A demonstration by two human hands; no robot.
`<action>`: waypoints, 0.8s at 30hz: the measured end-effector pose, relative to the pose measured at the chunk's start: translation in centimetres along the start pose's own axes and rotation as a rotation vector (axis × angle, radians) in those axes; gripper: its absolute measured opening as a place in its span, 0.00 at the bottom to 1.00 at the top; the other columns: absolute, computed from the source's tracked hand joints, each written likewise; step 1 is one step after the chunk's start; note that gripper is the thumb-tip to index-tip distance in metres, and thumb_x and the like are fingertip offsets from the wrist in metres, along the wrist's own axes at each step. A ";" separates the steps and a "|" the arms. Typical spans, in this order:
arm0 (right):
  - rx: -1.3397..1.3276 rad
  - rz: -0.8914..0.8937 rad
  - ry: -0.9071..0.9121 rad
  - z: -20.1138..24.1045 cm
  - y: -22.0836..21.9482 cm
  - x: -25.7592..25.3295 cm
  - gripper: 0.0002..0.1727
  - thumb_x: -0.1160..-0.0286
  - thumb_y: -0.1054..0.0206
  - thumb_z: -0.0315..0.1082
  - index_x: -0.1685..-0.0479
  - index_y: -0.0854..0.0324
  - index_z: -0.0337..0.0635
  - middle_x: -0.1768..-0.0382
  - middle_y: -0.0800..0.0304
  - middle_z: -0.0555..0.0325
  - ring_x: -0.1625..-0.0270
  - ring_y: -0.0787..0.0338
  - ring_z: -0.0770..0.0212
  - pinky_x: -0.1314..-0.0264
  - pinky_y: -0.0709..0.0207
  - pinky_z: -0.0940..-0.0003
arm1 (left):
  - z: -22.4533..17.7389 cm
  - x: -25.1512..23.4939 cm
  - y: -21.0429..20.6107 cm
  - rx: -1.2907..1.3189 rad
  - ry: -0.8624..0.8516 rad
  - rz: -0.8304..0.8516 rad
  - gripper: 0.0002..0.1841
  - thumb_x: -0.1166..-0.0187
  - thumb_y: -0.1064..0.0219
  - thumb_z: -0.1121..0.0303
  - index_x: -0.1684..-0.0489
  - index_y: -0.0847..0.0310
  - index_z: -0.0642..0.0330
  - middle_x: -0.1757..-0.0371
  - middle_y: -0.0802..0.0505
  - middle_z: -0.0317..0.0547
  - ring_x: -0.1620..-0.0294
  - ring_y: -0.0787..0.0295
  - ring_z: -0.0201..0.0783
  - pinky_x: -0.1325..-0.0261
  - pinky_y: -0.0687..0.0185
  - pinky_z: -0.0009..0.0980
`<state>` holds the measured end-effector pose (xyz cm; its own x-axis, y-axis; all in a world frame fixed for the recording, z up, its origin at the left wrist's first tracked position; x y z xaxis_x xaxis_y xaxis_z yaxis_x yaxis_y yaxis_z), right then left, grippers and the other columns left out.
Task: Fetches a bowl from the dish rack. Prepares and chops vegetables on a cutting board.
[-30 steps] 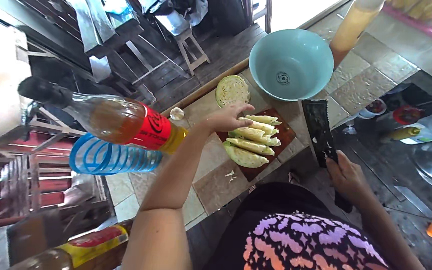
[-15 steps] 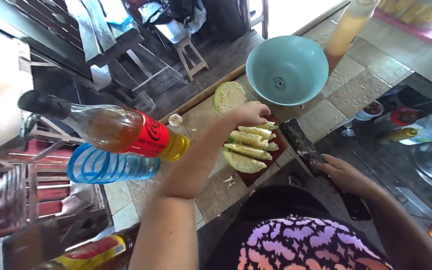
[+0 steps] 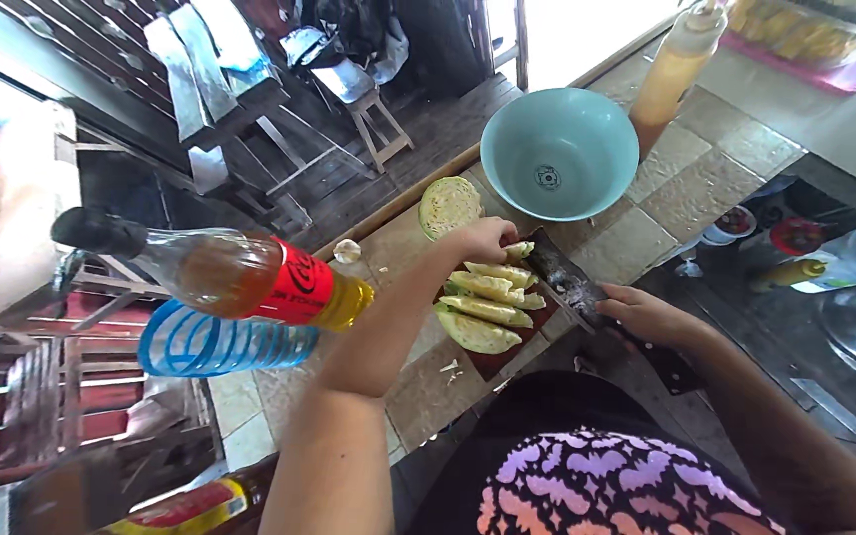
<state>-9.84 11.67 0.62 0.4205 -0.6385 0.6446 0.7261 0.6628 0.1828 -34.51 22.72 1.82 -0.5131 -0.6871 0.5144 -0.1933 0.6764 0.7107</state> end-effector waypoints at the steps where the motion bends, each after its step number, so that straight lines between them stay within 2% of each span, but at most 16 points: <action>1: 0.063 -0.019 0.004 0.2 0.2 0.1 0.20 0.05 0.54 0.39 0.22 0.30 0.44 0.69 0.22 0.59 0.80 0.22 0.70 0.77 0.24 0.73 | 0.3 0.3 0.0 0.071 -0.019 -0.034 0.20 0.22 0.26 0.70 0.33 0.20 0.69 0.34 0.14 0.63 0.32 0.17 0.55 0.27 0.24 0.51; 5: 0.267 -0.084 0.062 1.0 0.5 0.5 0.19 0.05 0.55 0.41 0.28 0.26 0.45 0.70 0.21 0.57 0.78 0.20 0.66 0.73 0.22 0.67 | 1.7 0.8 -0.6 0.303 -0.115 -0.157 0.17 0.21 0.28 0.73 0.37 0.20 0.69 0.44 0.09 0.58 0.43 0.10 0.45 0.34 0.17 0.44; 8: 0.269 -0.125 0.116 1.5 0.8 1.5 0.20 0.05 0.54 0.40 0.27 0.26 0.44 0.70 0.21 0.58 0.78 0.21 0.68 0.74 0.22 0.68 | 2.5 1.6 -0.2 0.427 -0.156 -0.232 0.16 0.21 0.30 0.76 0.37 0.21 0.71 0.48 0.09 0.54 0.50 0.10 0.37 0.40 0.14 0.36; 10: 0.230 -0.174 0.147 1.2 1.9 2.5 0.20 0.06 0.54 0.41 0.25 0.26 0.46 0.71 0.20 0.60 0.80 0.20 0.69 0.76 0.21 0.70 | 2.4 2.1 1.4 0.433 -0.166 -0.294 0.17 0.20 0.30 0.75 0.36 0.20 0.71 0.49 0.08 0.54 0.51 0.10 0.37 0.41 0.14 0.36; 13: 0.127 -0.308 0.155 0.2 3.5 4.4 0.20 0.06 0.54 0.40 0.26 0.27 0.44 0.73 0.20 0.62 0.81 0.20 0.71 0.78 0.21 0.72 | 0.6 1.1 5.5 0.309 -0.182 -0.407 0.19 0.20 0.29 0.69 0.35 0.20 0.69 0.51 0.07 0.56 0.52 0.09 0.42 0.41 0.14 0.41; 15: 0.076 -0.398 0.141 -0.6 4.4 5.4 0.20 0.06 0.55 0.38 0.25 0.29 0.41 0.73 0.20 0.62 0.81 0.20 0.72 0.79 0.22 0.74 | -1.5 -1.3 8.0 0.139 -0.154 -0.414 0.21 0.19 0.28 0.67 0.34 0.21 0.71 0.48 0.08 0.62 0.48 0.09 0.51 0.36 0.17 0.50; 18: 0.028 -0.532 0.114 -2.3 5.2 6.3 0.20 0.06 0.54 0.39 0.26 0.28 0.39 0.72 0.20 0.60 0.81 0.20 0.70 0.79 0.21 0.72 | -4.5 -7.8 8.9 -0.105 -0.035 -0.269 0.22 0.21 0.27 0.67 0.33 0.19 0.72 0.38 0.12 0.68 0.34 0.16 0.62 0.26 0.26 0.59; 21: -0.001 -0.594 0.070 -3.8 5.0 7.1 0.20 0.07 0.55 0.39 0.27 0.29 0.38 0.73 0.22 0.61 0.82 0.20 0.70 0.78 0.20 0.71 | -4.5 -14.1 5.9 -0.264 0.087 -0.122 0.20 0.20 0.29 0.64 0.37 0.16 0.69 0.36 0.12 0.67 0.30 0.17 0.63 0.27 0.25 0.61; 22: -0.010 -0.597 0.062 -4.1 4.9 7.3 0.21 0.07 0.55 0.38 0.26 0.30 0.37 0.73 0.22 0.61 0.82 0.20 0.71 0.79 0.20 0.71 | -4.4 -15.0 5.0 -0.296 0.123 -0.090 0.21 0.16 0.32 0.60 0.36 0.17 0.68 0.36 0.12 0.66 0.29 0.17 0.62 0.27 0.24 0.60; 24: -0.017 -0.605 0.053 -4.2 4.6 7.8 0.22 0.07 0.55 0.38 0.24 0.32 0.36 0.73 0.22 0.61 0.82 0.21 0.72 0.79 0.21 0.73 | -3.9 -15.7 3.9 -0.309 0.132 -0.079 0.22 0.16 0.33 0.58 0.36 0.18 0.69 0.34 0.13 0.67 0.28 0.18 0.62 0.26 0.25 0.60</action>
<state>-0.92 8.05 3.36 -0.0437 -0.9188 0.3923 0.8533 0.1699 0.4930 -23.99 35.14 -1.59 -0.3897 -0.7765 0.4951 0.0446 0.5211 0.8523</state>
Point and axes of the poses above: each hand's wrist, its own x-axis away from the middle knuckle, its own y-axis out of the back of the hand, z = x × y, the point moved 3 cm from there along -x, towards the middle knuckle
